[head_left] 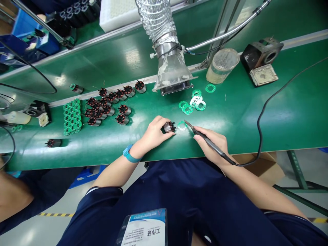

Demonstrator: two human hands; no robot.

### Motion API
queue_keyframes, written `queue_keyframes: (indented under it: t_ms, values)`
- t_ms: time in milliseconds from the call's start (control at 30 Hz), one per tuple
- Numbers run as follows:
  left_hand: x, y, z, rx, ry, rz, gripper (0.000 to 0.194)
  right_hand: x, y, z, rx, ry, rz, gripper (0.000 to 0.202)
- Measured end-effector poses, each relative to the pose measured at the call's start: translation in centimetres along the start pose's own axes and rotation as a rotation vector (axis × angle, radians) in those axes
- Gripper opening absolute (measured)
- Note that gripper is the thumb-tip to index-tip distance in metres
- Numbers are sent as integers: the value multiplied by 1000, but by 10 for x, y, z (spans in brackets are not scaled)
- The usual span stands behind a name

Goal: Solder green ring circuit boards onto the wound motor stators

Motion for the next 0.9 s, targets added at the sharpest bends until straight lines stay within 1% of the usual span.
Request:
queue_keyframes:
  t_ms: [100, 233, 300, 333, 433, 500, 567, 633, 733, 767, 833, 900]
  values:
    - [1, 1, 0, 2, 10, 0, 44, 0, -8, 0, 42, 14, 45, 35]
    - [2, 1, -1, -3, 30, 6, 53, 3, -27, 1, 86, 15, 126, 48]
    - [3, 0, -1, -2, 13, -12, 48, 3, -33, 1, 71, -14, 125, 50]
    - [3, 0, -1, -1, -10, -27, 45, 3, -35, 2, 59, -32, 112, 47]
    - [3, -2, -4, -12, -126, -93, 41, 4, -32, 5, 30, -87, 32, 30]
    - [7, -6, -5, -5, -188, -141, 42, 4, -26, 9, 29, -127, -21, 21]
    - [14, -11, -6, 23, -219, -172, 44, 6, -22, 14, 62, -164, -35, 19]
    - [20, -15, -6, 44, -233, -188, 45, 8, -22, 18, 115, -207, 4, 19]
    - [23, -10, -6, 37, -241, -239, 46, 10, -24, 21, 169, -259, 135, 21]
    - [24, -9, -6, 41, -236, -267, 47, 12, -24, 22, 167, -254, 184, 25]
    - [25, -7, -6, 65, -210, -316, 47, 18, -20, 26, 129, -205, 245, 30]
    - [25, -6, -6, 84, -182, -328, 46, 24, -10, 34, 44, -135, 216, 26]
Point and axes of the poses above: each hand's wrist, its own z-axis towards the middle knuckle, its own x-axis out of the palm, y = z × x, the point moved 10 cm from there along z, towards the middle knuckle, and after that the axes turned 8 degrees about x, right-handed, at the moved point
